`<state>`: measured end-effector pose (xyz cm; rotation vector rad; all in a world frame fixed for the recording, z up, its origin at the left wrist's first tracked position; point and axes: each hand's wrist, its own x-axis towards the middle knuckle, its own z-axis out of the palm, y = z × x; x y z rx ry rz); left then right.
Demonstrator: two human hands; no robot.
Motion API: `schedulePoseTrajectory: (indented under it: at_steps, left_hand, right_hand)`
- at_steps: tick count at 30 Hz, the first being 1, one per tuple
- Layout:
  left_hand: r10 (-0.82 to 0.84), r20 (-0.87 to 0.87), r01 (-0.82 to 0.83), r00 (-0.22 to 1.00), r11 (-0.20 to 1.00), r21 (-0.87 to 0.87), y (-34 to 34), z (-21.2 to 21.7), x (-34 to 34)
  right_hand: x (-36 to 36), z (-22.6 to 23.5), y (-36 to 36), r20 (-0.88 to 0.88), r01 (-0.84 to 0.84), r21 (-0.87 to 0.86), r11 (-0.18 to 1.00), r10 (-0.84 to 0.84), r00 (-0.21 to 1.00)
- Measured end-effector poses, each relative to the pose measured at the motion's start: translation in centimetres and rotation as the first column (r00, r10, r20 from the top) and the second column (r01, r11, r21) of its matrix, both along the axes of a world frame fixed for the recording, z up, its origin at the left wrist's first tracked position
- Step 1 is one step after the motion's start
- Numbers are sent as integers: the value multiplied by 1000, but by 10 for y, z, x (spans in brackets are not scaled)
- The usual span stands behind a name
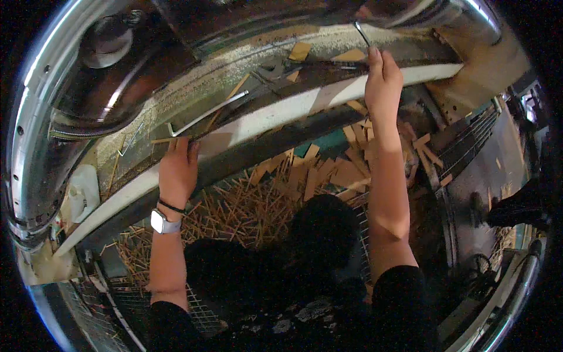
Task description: The person measures a curved metal component on a machine using a tape measure and a caliper. They repeatedly adjust the tools to take measurements at different points along the metal piece.
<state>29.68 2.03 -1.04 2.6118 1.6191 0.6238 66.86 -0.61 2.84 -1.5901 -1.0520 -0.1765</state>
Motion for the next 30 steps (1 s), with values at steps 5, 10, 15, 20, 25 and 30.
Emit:
schedulePoseTrajectory:
  at_steps: [5, 10, 15, 20, 25, 30]
  left_hand:
    - [-45, -88, 51, 995, 996, 75, -3, -4, 2]
    - [7, -33, -8, 999, 1000, -16, -4, 1, 6]
    - [-35, -44, 34, 998, 999, -16, -5, 1, -2]
    - [-33, 7, 33, 999, 998, -58, -6, 5, 1]
    - [11, -45, -12, 999, 1000, -23, -7, -3, 0]
    - [10, 21, -9, 1000, 999, -46, -12, 6, 9]
  right_hand:
    - [12, -8, 6, 6, -5, 30, 1000, 5, 1000]
    - [-10, 0, -4, -36, 34, -25, 999, -35, 999]
    - [1, 6, -11, -106, -124, -59, 991, 117, 987]
    - [20, 8, -14, 21, -232, -10, 973, 232, 973]
    - [26, 20, -28, 321, -328, -20, 945, 317, 893]
    - [30, 37, -4, 462, -235, -10, 972, 213, 861]
